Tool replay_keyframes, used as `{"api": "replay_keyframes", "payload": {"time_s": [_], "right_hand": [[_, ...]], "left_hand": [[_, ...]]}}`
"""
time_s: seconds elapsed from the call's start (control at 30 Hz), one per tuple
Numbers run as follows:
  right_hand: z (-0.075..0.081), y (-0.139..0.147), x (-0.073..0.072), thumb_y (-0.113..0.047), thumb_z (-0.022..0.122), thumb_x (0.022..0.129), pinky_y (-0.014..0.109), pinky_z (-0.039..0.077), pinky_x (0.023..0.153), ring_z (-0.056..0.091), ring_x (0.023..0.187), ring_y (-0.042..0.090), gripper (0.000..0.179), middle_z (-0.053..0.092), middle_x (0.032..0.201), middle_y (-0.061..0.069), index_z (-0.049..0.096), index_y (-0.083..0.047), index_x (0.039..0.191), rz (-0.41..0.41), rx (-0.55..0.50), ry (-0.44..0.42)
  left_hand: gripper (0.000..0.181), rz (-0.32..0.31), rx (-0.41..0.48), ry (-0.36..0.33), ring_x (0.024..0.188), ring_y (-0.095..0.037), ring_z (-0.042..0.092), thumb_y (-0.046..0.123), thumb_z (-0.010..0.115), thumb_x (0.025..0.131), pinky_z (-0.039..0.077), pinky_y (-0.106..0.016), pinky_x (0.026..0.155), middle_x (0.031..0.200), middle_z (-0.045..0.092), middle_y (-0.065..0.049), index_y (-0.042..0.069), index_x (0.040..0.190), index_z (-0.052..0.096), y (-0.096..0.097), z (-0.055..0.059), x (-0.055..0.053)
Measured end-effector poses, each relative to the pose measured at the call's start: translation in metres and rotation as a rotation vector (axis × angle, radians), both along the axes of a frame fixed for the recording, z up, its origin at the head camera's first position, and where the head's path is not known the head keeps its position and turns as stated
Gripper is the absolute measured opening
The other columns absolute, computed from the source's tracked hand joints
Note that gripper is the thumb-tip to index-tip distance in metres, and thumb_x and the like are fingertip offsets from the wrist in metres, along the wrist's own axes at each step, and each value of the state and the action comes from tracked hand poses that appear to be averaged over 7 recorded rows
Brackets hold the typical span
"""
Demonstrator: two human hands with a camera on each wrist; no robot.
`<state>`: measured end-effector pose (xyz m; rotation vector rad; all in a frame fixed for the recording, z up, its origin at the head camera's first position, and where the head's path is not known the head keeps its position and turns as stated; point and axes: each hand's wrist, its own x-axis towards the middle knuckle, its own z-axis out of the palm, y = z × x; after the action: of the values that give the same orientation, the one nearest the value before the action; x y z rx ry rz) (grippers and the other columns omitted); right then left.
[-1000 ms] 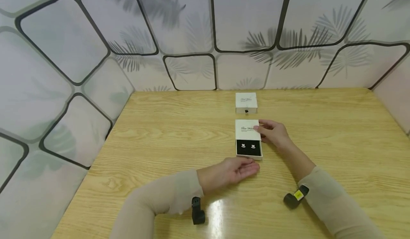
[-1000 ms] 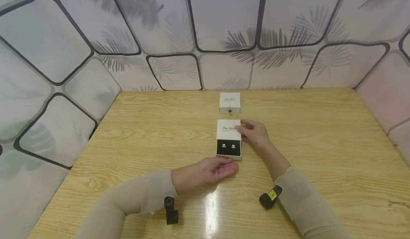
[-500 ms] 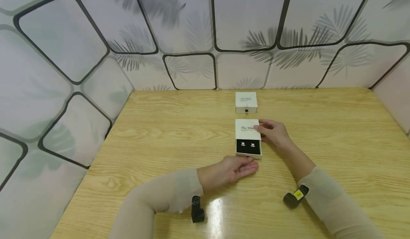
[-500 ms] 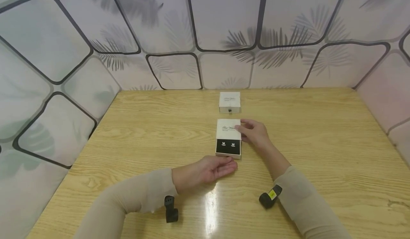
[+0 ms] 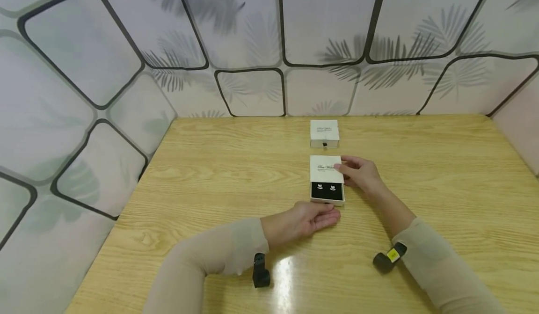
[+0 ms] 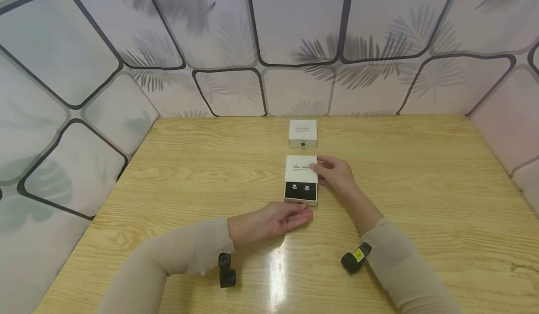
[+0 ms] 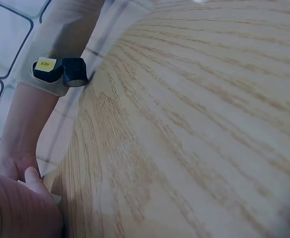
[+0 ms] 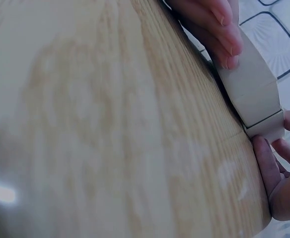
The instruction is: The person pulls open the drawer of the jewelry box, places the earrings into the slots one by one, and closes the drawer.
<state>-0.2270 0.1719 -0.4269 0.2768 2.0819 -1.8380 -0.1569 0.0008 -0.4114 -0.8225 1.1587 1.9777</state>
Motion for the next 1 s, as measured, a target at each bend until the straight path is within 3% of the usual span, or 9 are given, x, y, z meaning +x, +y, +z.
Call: {"api": "replay_keyframes", "payload": {"time_s": [0.3,1.0], "right_hand": [[0.000,0.001,-0.001,-0.026,0.066,0.089,0.021,0.055,0.073,0.061,0.076,0.003,0.067,0.052,0.110,0.010,0.037,0.000,0.143,0.019,0.034,0.008],[0.000,0.001,0.000,-0.025,0.065,0.090,0.020,0.055,0.072,0.060,0.078,0.003,0.066,0.050,0.112,0.011,0.036,0.000,0.144,0.033,0.030,0.007]], "left_hand": [[0.022,0.059,0.054,-0.044,0.112,-0.036,0.058,-0.009,0.056,0.089,0.053,-0.035,0.088,0.118,0.058,-0.031,-0.013,0.110,0.059,0.004,0.004,-0.003],[0.023,0.079,0.097,-0.076,0.116,-0.032,0.057,-0.007,0.052,0.092,0.051,-0.033,0.092,0.122,0.057,-0.029,-0.012,0.114,0.057,0.005,0.004,-0.017]]}}
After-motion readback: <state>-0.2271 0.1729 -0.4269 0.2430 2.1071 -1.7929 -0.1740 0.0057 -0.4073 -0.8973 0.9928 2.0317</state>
